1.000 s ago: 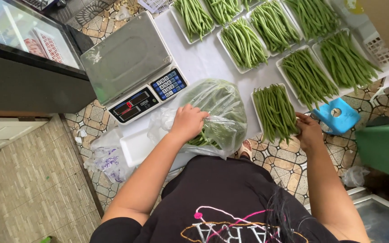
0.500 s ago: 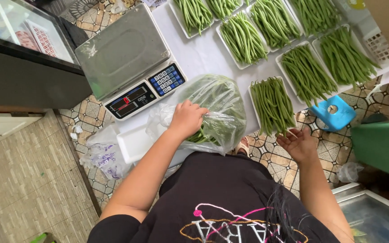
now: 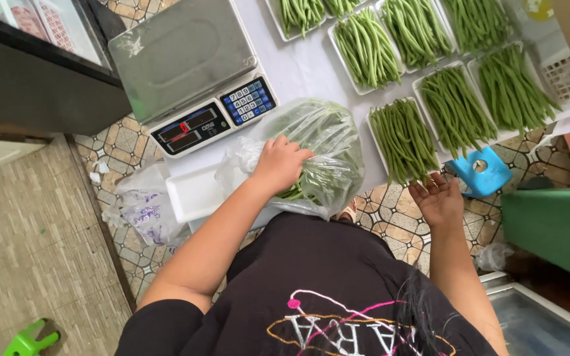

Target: Sorting and weighing green beans for packaging using a digital scale

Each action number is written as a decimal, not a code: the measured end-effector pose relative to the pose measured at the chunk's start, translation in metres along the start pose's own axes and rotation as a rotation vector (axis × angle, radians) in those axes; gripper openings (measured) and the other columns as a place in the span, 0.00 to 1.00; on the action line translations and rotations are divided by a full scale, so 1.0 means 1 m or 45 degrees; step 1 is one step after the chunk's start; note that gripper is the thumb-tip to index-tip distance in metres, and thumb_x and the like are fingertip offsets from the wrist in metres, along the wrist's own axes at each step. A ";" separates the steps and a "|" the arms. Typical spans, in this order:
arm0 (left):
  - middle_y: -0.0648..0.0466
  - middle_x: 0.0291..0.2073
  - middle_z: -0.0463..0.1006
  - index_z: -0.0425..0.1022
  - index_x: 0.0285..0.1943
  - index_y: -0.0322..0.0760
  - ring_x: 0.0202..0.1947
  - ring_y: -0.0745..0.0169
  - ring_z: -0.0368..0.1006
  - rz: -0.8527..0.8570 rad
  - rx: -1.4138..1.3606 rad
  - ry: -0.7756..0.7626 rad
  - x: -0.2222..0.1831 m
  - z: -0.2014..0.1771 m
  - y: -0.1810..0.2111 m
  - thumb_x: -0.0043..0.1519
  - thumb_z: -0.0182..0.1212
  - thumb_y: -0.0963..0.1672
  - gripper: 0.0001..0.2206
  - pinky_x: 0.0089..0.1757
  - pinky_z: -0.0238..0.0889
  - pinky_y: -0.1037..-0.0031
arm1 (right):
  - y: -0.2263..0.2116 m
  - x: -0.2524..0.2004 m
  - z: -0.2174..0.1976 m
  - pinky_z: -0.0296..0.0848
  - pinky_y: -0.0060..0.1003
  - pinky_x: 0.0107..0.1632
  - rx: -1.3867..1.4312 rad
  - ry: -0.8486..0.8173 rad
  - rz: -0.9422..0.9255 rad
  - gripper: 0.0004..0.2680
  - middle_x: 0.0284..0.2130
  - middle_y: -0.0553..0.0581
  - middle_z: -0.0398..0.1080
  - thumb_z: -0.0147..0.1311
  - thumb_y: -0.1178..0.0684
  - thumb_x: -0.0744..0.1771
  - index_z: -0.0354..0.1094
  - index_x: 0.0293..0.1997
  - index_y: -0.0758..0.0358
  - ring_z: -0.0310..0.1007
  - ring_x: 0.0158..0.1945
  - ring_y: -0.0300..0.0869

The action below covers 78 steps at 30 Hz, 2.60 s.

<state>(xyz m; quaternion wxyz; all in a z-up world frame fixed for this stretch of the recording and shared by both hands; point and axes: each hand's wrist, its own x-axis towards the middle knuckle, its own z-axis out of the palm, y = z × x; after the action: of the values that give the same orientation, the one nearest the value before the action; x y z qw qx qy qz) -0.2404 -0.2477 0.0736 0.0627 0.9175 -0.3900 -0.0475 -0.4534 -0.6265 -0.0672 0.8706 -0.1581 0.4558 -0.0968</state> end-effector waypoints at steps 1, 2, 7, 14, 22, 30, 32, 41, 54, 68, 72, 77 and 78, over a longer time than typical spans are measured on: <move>0.58 0.33 0.75 0.77 0.44 0.60 0.44 0.53 0.68 -0.011 -0.004 0.001 0.001 0.002 -0.001 0.58 0.55 0.46 0.10 0.45 0.61 0.60 | -0.002 0.000 0.004 0.72 0.71 0.60 -0.011 -0.001 0.005 0.19 0.38 0.57 0.68 0.38 0.33 0.72 0.68 0.52 0.59 0.73 0.53 0.65; 0.58 0.33 0.75 0.77 0.47 0.60 0.44 0.54 0.68 0.013 0.000 -0.007 0.000 0.005 -0.003 0.57 0.56 0.46 0.11 0.45 0.60 0.60 | -0.002 -0.001 0.007 0.73 0.69 0.60 -0.012 -0.001 -0.005 0.19 0.39 0.58 0.69 0.37 0.34 0.72 0.69 0.51 0.59 0.74 0.52 0.65; 0.56 0.35 0.75 0.73 0.59 0.59 0.44 0.53 0.68 0.033 0.000 -0.014 -0.001 -0.015 0.007 0.58 0.55 0.44 0.19 0.46 0.62 0.60 | -0.004 -0.002 0.017 0.74 0.68 0.59 -0.059 -0.039 -0.019 0.18 0.42 0.60 0.72 0.37 0.36 0.72 0.69 0.52 0.59 0.75 0.52 0.64; 0.46 0.60 0.69 0.57 0.74 0.48 0.61 0.42 0.64 0.134 -0.417 0.072 0.003 -0.129 0.021 0.58 0.69 0.50 0.35 0.56 0.61 0.50 | -0.004 -0.024 0.034 0.69 0.62 0.60 -0.279 0.005 0.005 0.16 0.48 0.53 0.75 0.39 0.34 0.71 0.70 0.46 0.49 0.74 0.57 0.59; 0.57 0.51 0.77 0.68 0.64 0.55 0.51 0.69 0.74 -0.521 -1.132 0.894 -0.107 -0.204 -0.117 0.68 0.59 0.46 0.15 0.48 0.69 0.75 | 0.042 -0.110 0.078 0.59 0.28 0.22 -0.882 0.645 -0.948 0.11 0.30 0.49 0.73 0.50 0.59 0.58 0.73 0.38 0.50 0.68 0.24 0.35; 0.50 0.64 0.63 0.61 0.70 0.47 0.60 0.44 0.63 -1.877 -0.491 0.099 -0.228 -0.067 -0.155 0.66 0.59 0.48 0.23 0.44 0.72 0.52 | 0.059 -0.190 0.209 0.67 0.36 0.48 -1.545 -0.940 -1.306 0.04 0.41 0.64 0.67 0.51 0.71 0.73 0.67 0.49 0.74 0.66 0.42 0.45; 0.51 0.61 0.68 0.66 0.65 0.47 0.52 0.45 0.69 -1.890 -0.492 0.087 -0.241 -0.046 -0.159 0.66 0.57 0.46 0.17 0.40 0.72 0.54 | 0.062 -0.214 0.252 0.71 0.34 0.45 -1.763 -1.165 -1.062 0.05 0.38 0.62 0.71 0.48 0.70 0.70 0.70 0.45 0.73 0.70 0.40 0.44; 0.57 0.45 0.77 0.71 0.51 0.47 0.41 0.55 0.74 -1.959 -0.698 0.255 -0.270 -0.051 -0.159 0.65 0.52 0.42 0.08 0.36 0.67 0.62 | 0.133 -0.194 0.293 0.60 0.50 0.67 -2.830 -1.688 -0.552 0.18 0.63 0.59 0.68 0.52 0.49 0.68 0.64 0.67 0.57 0.63 0.68 0.52; 0.50 0.51 0.75 0.68 0.59 0.38 0.48 0.58 0.72 -1.696 -1.242 -0.187 -0.264 -0.133 -0.191 0.69 0.49 0.42 0.11 0.49 0.68 0.67 | 0.114 -0.245 0.313 0.70 0.55 0.59 -2.542 -0.838 -0.581 0.21 0.67 0.61 0.63 0.50 0.56 0.67 0.60 0.71 0.61 0.68 0.61 0.60; 0.57 0.44 0.79 0.72 0.49 0.42 0.43 0.64 0.76 -1.517 -1.045 0.531 -0.096 -0.128 -0.349 0.62 0.53 0.39 0.09 0.43 0.70 0.74 | 0.133 -0.242 0.304 0.60 0.41 0.71 -2.343 -0.771 -0.167 0.16 0.68 0.55 0.66 0.47 0.57 0.68 0.69 0.64 0.59 0.61 0.73 0.43; 0.57 0.43 0.78 0.70 0.47 0.48 0.41 0.57 0.76 -1.687 -0.895 0.434 -0.031 -0.099 -0.378 0.64 0.51 0.43 0.05 0.38 0.71 0.68 | 0.146 -0.235 0.303 0.62 0.40 0.71 -2.314 -0.725 -0.046 0.19 0.66 0.55 0.68 0.48 0.57 0.68 0.63 0.69 0.58 0.64 0.71 0.42; 0.49 0.42 0.77 0.67 0.51 0.41 0.41 0.50 0.75 -1.260 -0.436 0.529 -0.025 -0.109 -0.349 0.65 0.61 0.48 0.12 0.37 0.72 0.65 | 0.157 -0.237 0.318 0.60 0.43 0.68 -2.214 -0.756 -0.111 0.28 0.74 0.58 0.51 0.46 0.63 0.66 0.41 0.77 0.56 0.54 0.74 0.45; 0.49 0.46 0.76 0.70 0.54 0.40 0.42 0.57 0.73 -1.022 -0.271 0.693 -0.026 -0.121 -0.336 0.63 0.64 0.48 0.15 0.39 0.74 0.74 | 0.159 -0.248 0.340 0.60 0.48 0.70 -2.108 -0.837 -0.157 0.31 0.77 0.61 0.41 0.42 0.66 0.66 0.30 0.79 0.57 0.52 0.73 0.50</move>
<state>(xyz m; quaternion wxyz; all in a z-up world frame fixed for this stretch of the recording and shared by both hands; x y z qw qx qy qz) -0.0032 0.0120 0.1434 0.2322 0.9629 0.0315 0.1339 -0.3098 -0.3375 0.2458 0.5574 -0.7802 0.0977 0.2667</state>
